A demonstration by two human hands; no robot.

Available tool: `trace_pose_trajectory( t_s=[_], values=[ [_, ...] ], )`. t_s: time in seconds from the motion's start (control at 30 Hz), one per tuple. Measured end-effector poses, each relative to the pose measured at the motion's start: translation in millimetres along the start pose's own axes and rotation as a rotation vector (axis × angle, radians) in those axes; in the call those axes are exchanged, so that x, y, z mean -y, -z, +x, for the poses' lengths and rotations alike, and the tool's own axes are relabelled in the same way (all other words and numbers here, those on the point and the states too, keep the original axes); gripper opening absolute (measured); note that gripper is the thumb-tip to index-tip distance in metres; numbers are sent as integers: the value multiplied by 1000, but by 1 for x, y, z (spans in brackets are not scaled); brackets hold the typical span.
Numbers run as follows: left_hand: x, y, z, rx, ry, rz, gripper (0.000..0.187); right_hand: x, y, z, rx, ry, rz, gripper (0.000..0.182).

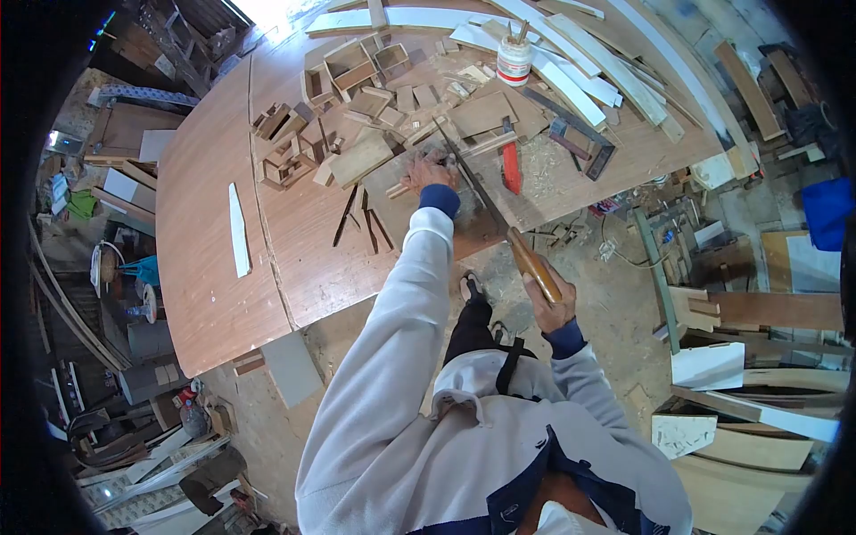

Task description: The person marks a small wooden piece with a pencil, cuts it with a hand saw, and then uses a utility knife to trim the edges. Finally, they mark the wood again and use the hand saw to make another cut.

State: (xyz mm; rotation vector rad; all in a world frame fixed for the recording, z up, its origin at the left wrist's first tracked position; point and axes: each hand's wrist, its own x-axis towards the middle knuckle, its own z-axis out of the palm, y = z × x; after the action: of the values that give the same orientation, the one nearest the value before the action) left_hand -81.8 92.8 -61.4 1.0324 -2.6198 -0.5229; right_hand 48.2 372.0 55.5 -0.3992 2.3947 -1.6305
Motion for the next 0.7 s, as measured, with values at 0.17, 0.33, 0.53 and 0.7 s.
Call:
trace_pose_trajectory(
  t_s=[0.17,0.33,0.53,0.7],
  values=[
    [-6,7,0,1,26,25,33,-11,11,-30,-85,191,-18,37],
    [-9,16,-1,69,47,-69,30,-11,8,-19,-92,214,-52,36],
    [-4,6,-2,-60,1,-3,28,0,9,-20,-24,74,-8,33],
    [-11,15,-2,-7,13,-10,29,-11,9,-32,-124,158,47,34]
  ],
)
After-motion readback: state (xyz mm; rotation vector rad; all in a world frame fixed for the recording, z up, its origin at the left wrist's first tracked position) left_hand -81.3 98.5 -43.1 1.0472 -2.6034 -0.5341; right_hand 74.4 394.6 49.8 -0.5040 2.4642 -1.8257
